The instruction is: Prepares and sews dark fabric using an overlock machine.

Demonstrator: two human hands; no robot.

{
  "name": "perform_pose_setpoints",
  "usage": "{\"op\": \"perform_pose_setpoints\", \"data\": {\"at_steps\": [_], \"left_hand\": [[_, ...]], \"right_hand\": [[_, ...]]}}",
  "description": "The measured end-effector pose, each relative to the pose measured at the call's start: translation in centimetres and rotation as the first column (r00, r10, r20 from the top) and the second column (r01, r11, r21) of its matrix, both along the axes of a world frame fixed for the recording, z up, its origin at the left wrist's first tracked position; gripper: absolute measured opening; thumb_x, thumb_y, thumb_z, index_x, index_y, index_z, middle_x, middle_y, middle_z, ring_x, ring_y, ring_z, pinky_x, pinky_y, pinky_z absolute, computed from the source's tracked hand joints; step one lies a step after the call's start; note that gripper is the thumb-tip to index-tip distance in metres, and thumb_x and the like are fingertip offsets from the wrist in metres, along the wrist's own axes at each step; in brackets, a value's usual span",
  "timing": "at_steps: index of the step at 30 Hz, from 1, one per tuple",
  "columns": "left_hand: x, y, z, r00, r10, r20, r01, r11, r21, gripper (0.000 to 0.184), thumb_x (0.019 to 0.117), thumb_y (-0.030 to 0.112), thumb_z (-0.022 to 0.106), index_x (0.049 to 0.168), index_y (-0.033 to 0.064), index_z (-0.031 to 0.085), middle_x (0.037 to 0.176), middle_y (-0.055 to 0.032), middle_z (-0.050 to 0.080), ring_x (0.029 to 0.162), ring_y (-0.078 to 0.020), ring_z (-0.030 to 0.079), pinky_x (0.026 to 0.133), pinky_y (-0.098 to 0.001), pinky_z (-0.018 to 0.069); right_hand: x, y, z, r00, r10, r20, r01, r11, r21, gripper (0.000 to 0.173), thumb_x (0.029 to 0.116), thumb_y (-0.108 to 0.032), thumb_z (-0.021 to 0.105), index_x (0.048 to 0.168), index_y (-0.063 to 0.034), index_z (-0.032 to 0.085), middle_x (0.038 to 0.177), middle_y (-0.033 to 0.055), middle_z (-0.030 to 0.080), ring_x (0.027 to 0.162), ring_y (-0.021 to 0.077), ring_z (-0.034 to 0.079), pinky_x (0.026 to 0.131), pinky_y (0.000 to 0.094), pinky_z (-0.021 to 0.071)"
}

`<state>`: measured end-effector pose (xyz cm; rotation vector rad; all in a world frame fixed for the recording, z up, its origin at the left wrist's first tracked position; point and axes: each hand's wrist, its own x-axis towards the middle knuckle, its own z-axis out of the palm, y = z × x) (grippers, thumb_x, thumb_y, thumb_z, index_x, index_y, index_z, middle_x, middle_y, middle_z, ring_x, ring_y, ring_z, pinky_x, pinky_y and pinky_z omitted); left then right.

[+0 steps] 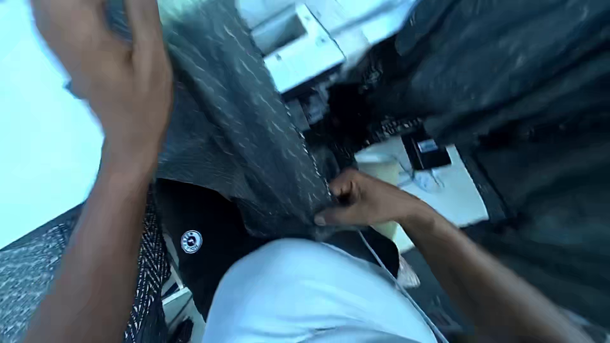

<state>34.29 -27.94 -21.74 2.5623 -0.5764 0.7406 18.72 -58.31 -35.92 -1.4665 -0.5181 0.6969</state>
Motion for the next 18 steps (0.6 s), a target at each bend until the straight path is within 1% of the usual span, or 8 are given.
{"op": "perform_pose_setpoints", "data": {"at_steps": [1, 2, 4, 6, 8, 11, 15, 18], "left_hand": [[-4.2, -1.3, -1.0, 0.989, -0.108, -0.098, 0.104, 0.994, -0.042, 0.037, 0.1089, 0.024, 0.049, 0.125, -0.0085, 0.056, 0.117, -0.0164, 0.062, 0.104, -0.0179, 0.062, 0.091, -0.0338, 0.0522], [-8.5, -2.5, -2.2, 0.953, -0.219, -0.208, 0.207, 0.975, -0.082, 0.035, 0.1069, 0.025, 0.052, 0.124, -0.0061, 0.056, 0.116, -0.0148, 0.063, 0.103, -0.0183, 0.063, 0.089, -0.0358, 0.0540], [-15.2, -4.7, -4.5, 0.852, -0.345, -0.394, 0.318, 0.938, -0.136, 0.035, 0.0981, 0.034, 0.064, 0.115, 0.0040, 0.068, 0.111, -0.0101, 0.068, 0.102, -0.0189, 0.065, 0.088, -0.0391, 0.0558], [-18.3, -6.4, -6.1, 0.775, -0.395, -0.493, 0.370, 0.916, -0.152, 0.033, 0.0932, 0.040, 0.070, 0.110, 0.0111, 0.073, 0.106, -0.0034, 0.069, 0.095, -0.0133, 0.066, 0.080, -0.0327, 0.0575], [-19.1, -7.4, -7.0, 0.747, -0.410, -0.523, 0.390, 0.908, -0.154, 0.032, 0.0925, 0.039, 0.071, 0.108, 0.0115, 0.075, 0.103, -0.0021, 0.069, 0.090, -0.0109, 0.066, 0.073, -0.0282, 0.0573], [-18.9, -8.2, -7.7, 0.762, -0.395, -0.513, 0.375, 0.915, -0.148, 0.029, 0.0927, 0.035, 0.072, 0.107, 0.0102, 0.076, 0.101, -0.0021, 0.070, 0.089, -0.0108, 0.066, 0.072, -0.0265, 0.0569], [-18.6, -8.8, -8.4, 0.809, -0.372, -0.455, 0.362, 0.925, -0.113, 0.016, 0.0944, 0.020, 0.072, 0.103, 0.0086, 0.078, 0.096, -0.0035, 0.071, 0.088, -0.0132, 0.068, 0.072, -0.0264, 0.0573], [-18.8, -8.6, -8.6, 0.808, -0.379, -0.451, 0.340, 0.925, -0.169, 0.011, 0.0920, 0.011, 0.070, 0.097, 0.0072, 0.079, 0.092, -0.0024, 0.071, 0.082, -0.0081, 0.066, 0.068, -0.0204, 0.0556]], "right_hand": [[-0.4, -0.3, 0.2, 1.000, -0.027, -0.003, 0.027, 1.000, 0.006, 0.015, 0.0873, -0.020, 0.078, 0.078, -0.0112, 0.073, 0.067, -0.0054, 0.068, 0.056, 0.0002, 0.061, 0.049, 0.0196, 0.0503], [-0.8, -0.5, 0.5, 0.998, -0.059, -0.003, 0.059, 0.998, 0.013, 0.011, 0.0862, -0.018, 0.080, 0.082, -0.0101, 0.073, 0.070, -0.0045, 0.069, 0.059, 0.0011, 0.063, 0.051, 0.0200, 0.0526], [-1.7, -0.8, 1.0, 0.994, -0.110, 0.007, 0.110, 0.994, -0.007, 0.011, 0.0847, -0.016, 0.081, 0.089, -0.0092, 0.074, 0.075, -0.0041, 0.071, 0.064, 0.0016, 0.065, 0.056, 0.0203, 0.0560], [-2.4, -1.0, 1.2, 0.988, -0.153, 0.023, 0.153, 0.988, -0.009, 0.014, 0.0843, -0.016, 0.082, 0.094, -0.0087, 0.074, 0.078, -0.0038, 0.071, 0.067, 0.0024, 0.066, 0.059, 0.0203, 0.0571], [-2.9, -1.1, 1.4, 0.985, -0.174, 0.015, 0.174, 0.985, 0.003, 0.018, 0.0837, -0.015, 0.082, 0.098, -0.0077, 0.073, 0.080, -0.0027, 0.072, 0.069, 0.0036, 0.068, 0.060, 0.0204, 0.0588], [-3.5, -1.0, 1.5, 0.980, -0.197, 0.000, 0.197, 0.980, -0.007, 0.022, 0.0828, -0.017, 0.082, 0.100, -0.0076, 0.072, 0.080, -0.0024, 0.072, 0.069, 0.0038, 0.068, 0.061, 0.0203, 0.0588], [-4.0, -1.2, 1.8, 0.980, -0.191, -0.052, 0.190, 0.981, -0.027, 0.023, 0.0832, -0.014, 0.081, 0.104, -0.0074, 0.071, 0.082, -0.0018, 0.072, 0.068, 0.0042, 0.067, 0.059, 0.0199, 0.0579], [-4.0, -1.6, 1.6, 0.978, -0.183, -0.102, 0.187, 0.982, 0.024, 0.027, 0.0841, -0.007, 0.078, 0.110, -0.0050, 0.071, 0.084, -0.0011, 0.073, 0.067, 0.0031, 0.066, 0.058, 0.0171, 0.0559]]}}
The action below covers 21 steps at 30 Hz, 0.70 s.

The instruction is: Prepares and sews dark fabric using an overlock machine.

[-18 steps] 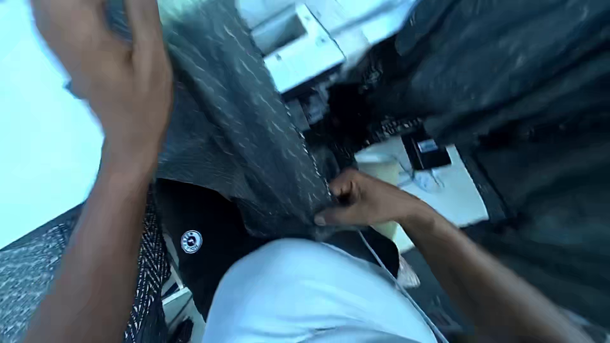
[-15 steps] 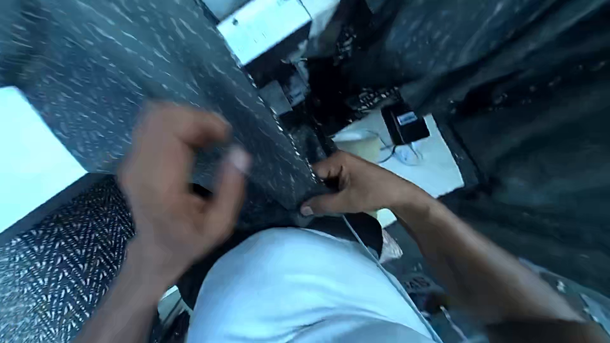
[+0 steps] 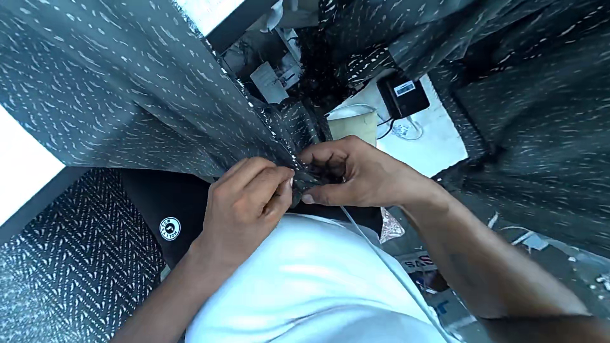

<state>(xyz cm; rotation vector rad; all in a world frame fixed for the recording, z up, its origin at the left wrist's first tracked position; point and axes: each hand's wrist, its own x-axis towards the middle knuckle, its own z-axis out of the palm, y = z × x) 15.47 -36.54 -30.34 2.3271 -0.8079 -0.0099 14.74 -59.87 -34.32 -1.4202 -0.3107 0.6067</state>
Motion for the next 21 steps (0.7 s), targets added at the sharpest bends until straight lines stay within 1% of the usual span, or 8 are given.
{"op": "perform_pose_setpoints", "data": {"at_steps": [1, 2, 6, 9, 13, 16, 21], "left_hand": [[-0.07, 0.13, 0.05, 1.000, 0.004, -0.021, -0.005, 1.000, -0.030, 0.010, 0.0911, 0.010, 0.070, 0.096, 0.0065, 0.079, 0.090, -0.0020, 0.071, 0.079, -0.0059, 0.064, 0.065, -0.0183, 0.0533], [-0.11, 0.26, 0.09, 1.000, 0.003, -0.031, -0.004, 0.999, -0.050, 0.010, 0.0904, 0.010, 0.070, 0.095, 0.0060, 0.079, 0.089, -0.0018, 0.070, 0.078, -0.0050, 0.063, 0.064, -0.0174, 0.0521], [-0.29, 0.58, 0.15, 1.000, -0.006, -0.018, 0.004, 0.997, -0.074, 0.010, 0.0888, 0.009, 0.072, 0.094, 0.0057, 0.080, 0.089, -0.0026, 0.071, 0.084, -0.0077, 0.066, 0.071, -0.0199, 0.0558], [-0.22, 0.49, -0.04, 1.000, -0.006, -0.008, 0.005, 0.997, -0.081, 0.010, 0.0890, 0.009, 0.072, 0.094, 0.0059, 0.080, 0.089, -0.0030, 0.072, 0.084, -0.0087, 0.067, 0.071, -0.0213, 0.0569], [-0.14, 0.27, -0.23, 1.000, -0.008, 0.007, 0.009, 0.997, -0.075, 0.010, 0.0892, 0.010, 0.073, 0.094, 0.0071, 0.081, 0.090, -0.0033, 0.073, 0.084, -0.0095, 0.068, 0.071, -0.0229, 0.0566], [-0.22, 0.23, -0.20, 1.000, -0.012, 0.024, 0.014, 0.997, -0.073, 0.009, 0.0893, 0.010, 0.073, 0.094, 0.0071, 0.081, 0.089, -0.0031, 0.073, 0.083, -0.0096, 0.068, 0.070, -0.0226, 0.0568], [-0.60, 0.37, -0.04, 0.998, -0.010, 0.070, 0.013, 0.999, -0.047, 0.009, 0.0891, 0.011, 0.073, 0.093, 0.0073, 0.081, 0.089, -0.0035, 0.073, 0.082, -0.0098, 0.068, 0.069, -0.0221, 0.0557]], "right_hand": [[0.01, -0.11, -0.10, 1.000, 0.002, -0.017, -0.001, 1.000, 0.020, 0.029, 0.0841, -0.005, 0.077, 0.112, -0.0043, 0.072, 0.085, -0.0009, 0.073, 0.068, 0.0030, 0.066, 0.058, 0.0168, 0.0559], [0.07, -0.19, -0.16, 1.000, 0.001, -0.031, 0.001, 0.999, 0.037, 0.031, 0.0840, -0.003, 0.077, 0.114, -0.0039, 0.072, 0.086, -0.0010, 0.074, 0.068, 0.0027, 0.066, 0.059, 0.0164, 0.0560], [0.36, -0.19, -0.24, 0.998, 0.007, -0.061, -0.004, 0.998, 0.062, 0.036, 0.0841, -0.001, 0.075, 0.119, -0.0027, 0.071, 0.090, -0.0001, 0.075, 0.073, 0.0041, 0.069, 0.065, 0.0174, 0.0585], [0.41, -0.16, -0.38, 0.999, 0.012, -0.039, -0.010, 0.998, 0.063, 0.037, 0.0841, -0.002, 0.075, 0.121, -0.0019, 0.071, 0.093, 0.0009, 0.075, 0.076, 0.0051, 0.070, 0.066, 0.0185, 0.0598], [0.42, -0.15, -0.21, 1.000, 0.021, -0.008, -0.020, 0.998, 0.060, 0.036, 0.0845, -0.003, 0.074, 0.120, -0.0027, 0.071, 0.093, -0.0003, 0.075, 0.074, 0.0037, 0.069, 0.064, 0.0176, 0.0587], [0.47, -0.10, 0.02, 0.999, 0.026, -0.018, -0.025, 0.997, 0.066, 0.034, 0.0847, -0.002, 0.074, 0.118, -0.0028, 0.072, 0.092, -0.0005, 0.075, 0.074, 0.0037, 0.069, 0.064, 0.0173, 0.0584], [0.54, -0.01, 0.08, 0.999, 0.039, -0.018, -0.038, 0.997, 0.060, 0.034, 0.0852, -0.002, 0.073, 0.120, -0.0020, 0.071, 0.093, 0.0001, 0.075, 0.074, 0.0034, 0.068, 0.063, 0.0173, 0.0581]]}}
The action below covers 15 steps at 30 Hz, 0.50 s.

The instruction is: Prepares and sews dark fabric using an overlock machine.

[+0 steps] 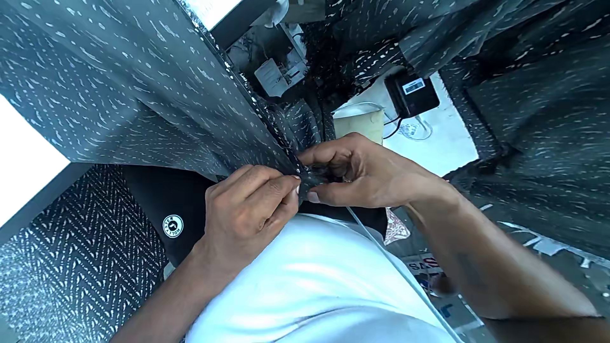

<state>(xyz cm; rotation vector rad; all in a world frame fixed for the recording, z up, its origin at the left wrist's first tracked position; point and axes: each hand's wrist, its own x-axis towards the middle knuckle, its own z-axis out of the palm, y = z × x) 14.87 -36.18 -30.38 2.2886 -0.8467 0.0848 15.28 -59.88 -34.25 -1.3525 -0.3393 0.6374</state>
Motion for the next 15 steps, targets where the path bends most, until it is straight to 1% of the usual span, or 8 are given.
{"op": "perform_pose_setpoints", "data": {"at_steps": [6, 8, 10, 11, 12, 13, 14, 15], "left_hand": [[-0.1, -0.2, -0.1, 0.999, 0.010, 0.048, -0.012, 0.999, 0.047, 0.010, 0.0896, 0.012, 0.073, 0.094, 0.0082, 0.081, 0.088, -0.0036, 0.073, 0.080, -0.0112, 0.067, 0.066, -0.0235, 0.0548], [-0.1, -0.1, 0.0, 0.998, 0.004, 0.055, -0.008, 0.998, 0.068, 0.011, 0.0899, 0.012, 0.073, 0.097, 0.0086, 0.081, 0.090, -0.0037, 0.072, 0.082, -0.0124, 0.067, 0.066, -0.0244, 0.0546], [-0.4, -0.1, 0.1, 1.000, 0.010, -0.002, -0.010, 0.998, 0.067, 0.013, 0.0911, 0.013, 0.073, 0.100, 0.0093, 0.081, 0.092, -0.0028, 0.072, 0.083, -0.0117, 0.067, 0.067, -0.0253, 0.0547], [-0.6, -0.1, 0.3, 0.997, 0.028, -0.078, -0.024, 0.999, 0.042, 0.014, 0.0924, 0.014, 0.071, 0.103, 0.0103, 0.081, 0.094, -0.0009, 0.071, 0.083, -0.0090, 0.066, 0.066, -0.0241, 0.0547], [-0.7, 0.0, 0.5, 0.980, 0.047, -0.196, -0.048, 0.999, 0.001, 0.016, 0.0945, 0.015, 0.068, 0.104, 0.0118, 0.080, 0.095, 0.0023, 0.070, 0.081, -0.0045, 0.064, 0.065, -0.0209, 0.0550], [-0.6, 0.1, 0.8, 0.937, 0.052, -0.346, -0.076, 0.995, -0.056, 0.017, 0.0967, 0.015, 0.065, 0.105, 0.0129, 0.080, 0.094, 0.0051, 0.069, 0.075, -0.0008, 0.061, 0.061, -0.0177, 0.0533], [-0.4, 0.5, 1.3, 0.861, 0.027, -0.508, -0.093, 0.990, -0.106, 0.019, 0.0997, 0.015, 0.061, 0.105, 0.0126, 0.079, 0.094, 0.0058, 0.070, 0.075, -0.0004, 0.063, 0.062, -0.0177, 0.0548], [0.1, 1.0, 1.8, 0.760, -0.014, -0.650, -0.099, 0.986, -0.137, 0.022, 0.1024, 0.016, 0.056, 0.106, 0.0108, 0.078, 0.096, 0.0044, 0.073, 0.079, -0.0020, 0.066, 0.067, -0.0195, 0.0574]], "right_hand": [[0.1, 0.2, 0.2, 0.999, 0.017, 0.031, -0.017, 1.000, -0.004, 0.027, 0.0862, -0.005, 0.071, 0.113, -0.0038, 0.073, 0.091, -0.0007, 0.074, 0.075, 0.0035, 0.069, 0.064, 0.0182, 0.0586], [0.1, 0.1, 0.1, 0.998, 0.022, 0.061, -0.023, 1.000, 0.020, 0.023, 0.0892, -0.006, 0.068, 0.112, -0.0032, 0.072, 0.090, -0.0003, 0.074, 0.075, 0.0039, 0.069, 0.064, 0.0183, 0.0586], [-0.2, 0.2, 0.1, 0.995, -0.003, 0.096, 0.000, 0.999, 0.037, 0.018, 0.0951, -0.015, 0.065, 0.108, -0.0037, 0.072, 0.085, -0.0016, 0.072, 0.071, 0.0034, 0.067, 0.060, 0.0181, 0.0568], [-0.4, 0.3, 0.2, 0.994, -0.034, 0.108, 0.032, 0.999, 0.025, 0.019, 0.0977, -0.023, 0.066, 0.104, -0.0054, 0.073, 0.080, -0.0030, 0.070, 0.067, 0.0032, 0.065, 0.055, 0.0184, 0.0555], [-0.6, 0.6, 0.2, 0.989, -0.072, 0.126, 0.072, 0.997, 0.006, 0.023, 0.0990, -0.030, 0.067, 0.098, -0.0076, 0.074, 0.075, -0.0044, 0.068, 0.062, 0.0028, 0.063, 0.052, 0.0189, 0.0536], [-0.7, 1.0, 0.1, 0.982, -0.120, 0.144, 0.123, 0.992, -0.010, 0.027, 0.0994, -0.034, 0.067, 0.091, -0.0095, 0.074, 0.070, -0.0054, 0.065, 0.058, 0.0023, 0.059, 0.049, 0.0186, 0.0497], [-0.8, 1.4, -0.1, 0.972, -0.172, 0.158, 0.178, 0.984, -0.030, 0.028, 0.0997, -0.034, 0.067, 0.084, -0.0111, 0.073, 0.065, -0.0062, 0.061, 0.054, 0.0016, 0.054, 0.046, 0.0179, 0.0449], [-1.0, 1.8, -0.4, 0.966, -0.207, 0.157, 0.217, 0.975, -0.046, 0.030, 0.1000, -0.033, 0.066, 0.079, -0.0120, 0.071, 0.062, -0.0065, 0.058, 0.052, 0.0011, 0.050, 0.046, 0.0176, 0.0410]]}}
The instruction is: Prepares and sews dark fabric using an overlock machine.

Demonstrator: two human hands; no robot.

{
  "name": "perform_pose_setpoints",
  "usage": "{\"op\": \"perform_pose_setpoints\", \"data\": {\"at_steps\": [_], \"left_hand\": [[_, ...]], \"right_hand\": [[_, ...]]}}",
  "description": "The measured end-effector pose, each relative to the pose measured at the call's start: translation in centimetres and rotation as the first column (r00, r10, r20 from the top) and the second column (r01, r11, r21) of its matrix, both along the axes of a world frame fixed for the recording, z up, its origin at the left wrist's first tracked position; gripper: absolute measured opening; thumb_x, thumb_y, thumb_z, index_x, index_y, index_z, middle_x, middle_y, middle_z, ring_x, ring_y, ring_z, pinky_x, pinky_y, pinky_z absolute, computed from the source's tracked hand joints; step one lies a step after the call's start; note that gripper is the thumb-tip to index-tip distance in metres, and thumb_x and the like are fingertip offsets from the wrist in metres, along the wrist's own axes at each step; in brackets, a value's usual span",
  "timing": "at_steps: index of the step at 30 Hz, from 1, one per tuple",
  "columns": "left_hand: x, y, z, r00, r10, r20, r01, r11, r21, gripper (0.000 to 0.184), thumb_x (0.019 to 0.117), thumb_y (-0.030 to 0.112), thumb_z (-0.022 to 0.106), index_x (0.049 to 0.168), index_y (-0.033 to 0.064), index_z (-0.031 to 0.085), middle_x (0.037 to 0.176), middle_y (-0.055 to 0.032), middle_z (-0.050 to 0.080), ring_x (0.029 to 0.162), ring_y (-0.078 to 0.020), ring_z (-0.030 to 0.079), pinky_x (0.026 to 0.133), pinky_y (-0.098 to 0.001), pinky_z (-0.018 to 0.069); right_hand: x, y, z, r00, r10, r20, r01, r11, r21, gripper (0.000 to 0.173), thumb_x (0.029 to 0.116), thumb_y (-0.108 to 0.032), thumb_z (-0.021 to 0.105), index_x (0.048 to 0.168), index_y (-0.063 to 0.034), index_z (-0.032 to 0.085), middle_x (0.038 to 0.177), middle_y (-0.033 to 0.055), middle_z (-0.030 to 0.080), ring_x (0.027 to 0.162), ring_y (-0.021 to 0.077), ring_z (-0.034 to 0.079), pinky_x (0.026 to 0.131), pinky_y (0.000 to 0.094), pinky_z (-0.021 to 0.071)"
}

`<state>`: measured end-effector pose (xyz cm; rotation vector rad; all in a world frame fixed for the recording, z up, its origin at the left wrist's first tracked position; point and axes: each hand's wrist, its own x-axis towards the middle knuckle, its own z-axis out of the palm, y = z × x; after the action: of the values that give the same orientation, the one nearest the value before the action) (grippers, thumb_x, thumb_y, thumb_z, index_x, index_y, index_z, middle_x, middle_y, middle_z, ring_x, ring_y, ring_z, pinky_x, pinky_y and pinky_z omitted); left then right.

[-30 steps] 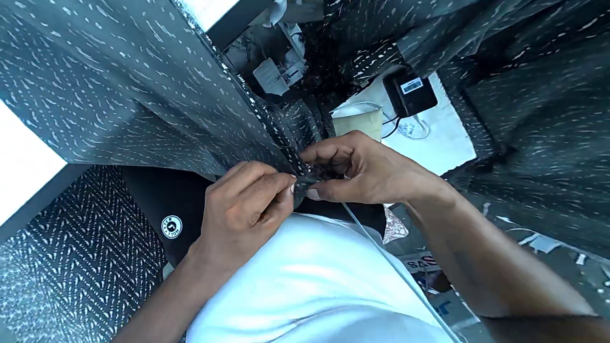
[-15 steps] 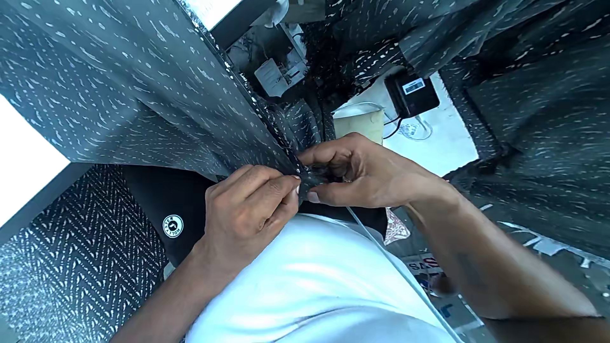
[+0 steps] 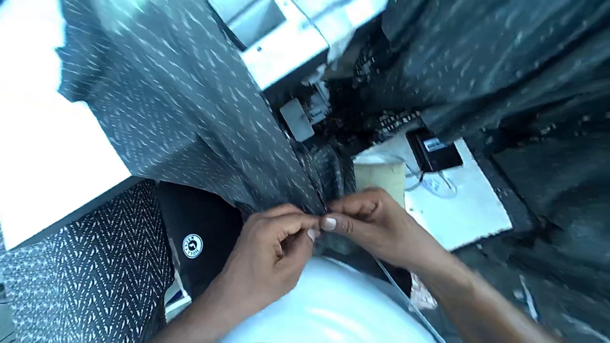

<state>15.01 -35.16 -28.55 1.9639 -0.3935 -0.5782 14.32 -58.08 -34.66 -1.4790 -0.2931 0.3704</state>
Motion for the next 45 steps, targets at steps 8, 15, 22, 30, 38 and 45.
{"op": "perform_pose_setpoints", "data": {"at_steps": [8, 15, 22, 30, 38, 45], "left_hand": [[10.4, 6.2, 6.1, 0.845, 0.358, 0.398, -0.388, 0.921, -0.004, 0.029, 0.1036, 0.010, 0.051, 0.131, 0.0078, 0.062, 0.125, -0.0025, 0.070, 0.105, -0.0150, 0.070, 0.087, -0.0356, 0.0612], [20.6, 6.7, 8.4, 0.707, 0.182, 0.684, -0.542, 0.761, 0.357, 0.049, 0.1083, 0.034, 0.035, 0.143, 0.0071, 0.057, 0.145, -0.0114, 0.057, 0.136, -0.0289, 0.049, 0.111, -0.0520, 0.0394], [21.3, 5.3, 8.6, 0.765, 0.087, 0.639, -0.535, 0.639, 0.553, 0.058, 0.1065, 0.043, 0.028, 0.150, 0.0124, 0.051, 0.159, -0.0071, 0.044, 0.146, -0.0337, 0.036, 0.108, -0.0646, 0.0298], [23.3, 5.0, 8.1, 0.803, 0.099, 0.587, -0.520, 0.597, 0.611, 0.067, 0.1062, 0.047, 0.023, 0.161, 0.0107, 0.035, 0.168, -0.0078, 0.029, 0.154, -0.0320, 0.024, 0.115, -0.0680, 0.0180], [29.8, 5.9, 8.2, 0.815, 0.133, 0.564, -0.537, 0.539, 0.649, 0.070, 0.1060, 0.048, 0.019, 0.163, 0.0082, 0.028, 0.171, -0.0120, 0.022, 0.158, -0.0320, 0.015, 0.119, -0.0710, 0.0080], [35.1, 7.4, 8.8, 0.843, 0.139, 0.520, -0.515, 0.489, 0.704, 0.066, 0.1088, 0.041, 0.017, 0.164, 0.0044, 0.022, 0.172, -0.0142, 0.016, 0.159, -0.0357, 0.011, 0.119, -0.0733, 0.0054]], "right_hand": [[0.4, 1.2, -1.6, 0.994, -0.043, -0.099, 0.045, 0.999, 0.016, 0.026, 0.0974, -0.031, 0.070, 0.077, -0.0152, 0.071, 0.061, -0.0097, 0.057, 0.054, -0.0042, 0.049, 0.048, 0.0146, 0.0392], [2.1, 1.6, -1.9, 0.983, -0.015, -0.186, -0.011, 0.990, -0.137, 0.025, 0.0913, -0.021, 0.071, 0.068, -0.0158, 0.064, 0.057, -0.0086, 0.053, 0.051, -0.0003, 0.047, 0.047, 0.0219, 0.0380], [2.6, 0.9, -0.9, 0.980, 0.148, -0.134, -0.163, 0.981, -0.106, 0.027, 0.0940, -0.015, 0.069, 0.069, -0.0085, 0.061, 0.059, -0.0037, 0.053, 0.053, 0.0014, 0.047, 0.049, 0.0245, 0.0376], [4.3, 0.8, 0.4, 0.984, 0.169, -0.061, -0.163, 0.983, 0.089, 0.016, 0.0987, -0.011, 0.063, 0.084, -0.0069, 0.067, 0.069, -0.0053, 0.062, 0.061, -0.0026, 0.054, 0.055, 0.0187, 0.0442], [9.0, 2.8, 4.1, 0.999, 0.044, -0.026, -0.040, 0.989, 0.140, 0.039, 0.0937, -0.011, 0.068, 0.130, -0.0156, 0.055, 0.093, -0.0037, 0.072, 0.079, 0.0054, 0.069, 0.067, 0.0226, 0.0588], [14.0, 5.9, 5.1, 0.999, -0.041, 0.017, 0.040, 0.998, 0.050, 0.056, 0.0914, -0.024, 0.069, 0.144, -0.0257, 0.049, 0.084, -0.0024, 0.071, 0.073, 0.0082, 0.069, 0.062, 0.0224, 0.0580]]}}
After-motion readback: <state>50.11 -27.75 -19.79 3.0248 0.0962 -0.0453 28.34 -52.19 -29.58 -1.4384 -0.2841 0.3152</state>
